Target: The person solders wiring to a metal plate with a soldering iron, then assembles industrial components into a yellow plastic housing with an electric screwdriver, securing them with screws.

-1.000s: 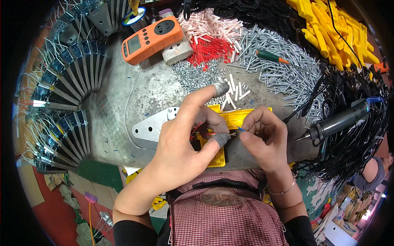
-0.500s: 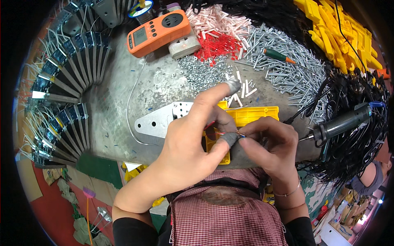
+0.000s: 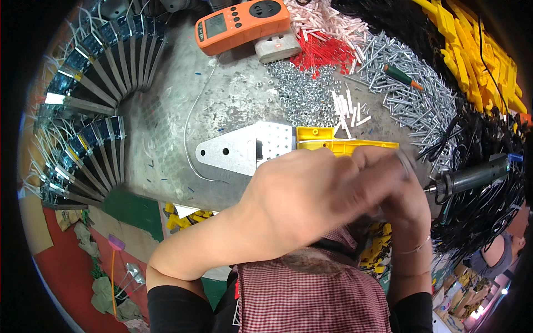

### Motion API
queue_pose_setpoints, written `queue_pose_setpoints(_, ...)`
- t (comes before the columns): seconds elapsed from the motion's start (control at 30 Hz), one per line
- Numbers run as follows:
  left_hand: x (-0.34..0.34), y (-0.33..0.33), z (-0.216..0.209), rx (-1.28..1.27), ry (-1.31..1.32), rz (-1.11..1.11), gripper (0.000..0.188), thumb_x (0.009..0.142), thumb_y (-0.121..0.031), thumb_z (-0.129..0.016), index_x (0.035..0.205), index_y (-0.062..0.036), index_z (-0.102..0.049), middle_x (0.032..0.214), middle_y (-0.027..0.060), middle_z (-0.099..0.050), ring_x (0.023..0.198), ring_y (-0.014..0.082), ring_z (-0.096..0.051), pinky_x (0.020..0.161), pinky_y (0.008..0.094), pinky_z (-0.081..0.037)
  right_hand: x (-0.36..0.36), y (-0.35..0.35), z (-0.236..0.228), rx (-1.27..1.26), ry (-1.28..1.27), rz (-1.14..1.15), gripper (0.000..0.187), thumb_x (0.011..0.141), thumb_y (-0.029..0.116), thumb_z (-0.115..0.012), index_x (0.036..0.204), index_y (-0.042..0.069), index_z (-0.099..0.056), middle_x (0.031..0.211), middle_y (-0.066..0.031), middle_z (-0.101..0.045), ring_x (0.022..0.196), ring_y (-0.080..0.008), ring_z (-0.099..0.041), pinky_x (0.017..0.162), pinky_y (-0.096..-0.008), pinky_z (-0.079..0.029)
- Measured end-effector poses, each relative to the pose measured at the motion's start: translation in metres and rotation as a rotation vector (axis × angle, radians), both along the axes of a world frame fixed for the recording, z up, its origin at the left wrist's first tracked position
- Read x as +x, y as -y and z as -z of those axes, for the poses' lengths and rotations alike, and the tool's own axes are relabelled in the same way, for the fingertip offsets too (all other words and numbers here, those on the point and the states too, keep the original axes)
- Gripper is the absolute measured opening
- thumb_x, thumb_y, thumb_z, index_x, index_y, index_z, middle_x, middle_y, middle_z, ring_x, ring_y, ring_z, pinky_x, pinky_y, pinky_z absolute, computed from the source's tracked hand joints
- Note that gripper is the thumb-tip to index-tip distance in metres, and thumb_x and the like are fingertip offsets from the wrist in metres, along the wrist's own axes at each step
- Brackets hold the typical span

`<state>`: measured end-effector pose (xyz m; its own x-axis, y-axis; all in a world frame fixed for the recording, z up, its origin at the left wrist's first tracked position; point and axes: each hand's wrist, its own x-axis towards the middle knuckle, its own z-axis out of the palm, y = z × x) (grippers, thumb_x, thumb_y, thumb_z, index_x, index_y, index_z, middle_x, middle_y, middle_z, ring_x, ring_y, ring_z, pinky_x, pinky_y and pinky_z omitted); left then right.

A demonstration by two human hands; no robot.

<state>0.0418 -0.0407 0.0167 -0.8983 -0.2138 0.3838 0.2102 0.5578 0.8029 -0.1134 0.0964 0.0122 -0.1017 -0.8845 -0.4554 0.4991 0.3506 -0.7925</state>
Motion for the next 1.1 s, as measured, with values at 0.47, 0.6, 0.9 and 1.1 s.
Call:
queue_pose_setpoints(0.47, -0.006, 0.002, 0.005, -0.330, 0.040, 0.011, 0.050, 0.067, 0.001, -0.063, 0.116, -0.0035, -0.063, 0.079, 0.0046, -0.062, 0.068, 0.0223, -0.064, 0.059, 0.0312, -0.050, 0.005, -0.002, -0.017, 0.162, -0.233, -0.052, 0.014, 0.089, 0.009, -0.056, 0.094, -0.003, -0.060, 0.070, -0.0029, -0.060, 0.057, -0.0089, -0.058, 0.051, -0.0232, -0.046)
queue_pose_setpoints(0.6, -0.001, 0.001, -0.001, -0.440, -0.036, 0.084, 0.052, 0.070, 0.001, -0.063, 0.122, -0.0018, -0.058, 0.080, 0.0066, -0.062, 0.071, 0.0207, -0.065, 0.058, 0.0296, -0.050, -0.005, -0.011, 0.001, 0.076, -0.047, -0.089, 0.015, 0.089, 0.011, -0.060, 0.096, -0.002, -0.060, 0.074, -0.0030, -0.060, 0.061, -0.0081, -0.056, 0.052, -0.0223, -0.045)
queue_pose_setpoints(0.9, -0.006, 0.008, 0.003, -0.080, 0.119, 0.082, 0.067, 0.072, 0.007, -0.061, 0.135, 0.0015, -0.037, 0.077, 0.0110, -0.063, 0.071, 0.0194, -0.065, 0.063, 0.0287, -0.051, 0.008, -0.011, -0.006, 0.076, -0.179, 0.017, 0.021, 0.093, 0.019, -0.061, 0.090, -0.002, -0.060, 0.076, -0.0027, -0.061, 0.063, -0.0095, -0.060, 0.055, -0.0243, -0.048)
queue_pose_setpoints(1.1, -0.003, 0.000, 0.014, -0.082, 0.011, 0.029, 0.065, 0.072, 0.010, -0.062, 0.133, 0.0020, -0.040, 0.074, 0.0097, -0.063, 0.069, 0.0187, -0.064, 0.067, 0.0270, -0.052, 0.009, -0.014, -0.006, 0.121, -0.145, 0.023, 0.018, 0.091, 0.017, -0.063, 0.091, -0.001, -0.061, 0.073, -0.0036, -0.059, 0.060, -0.0122, -0.059, 0.054, -0.0231, -0.047)
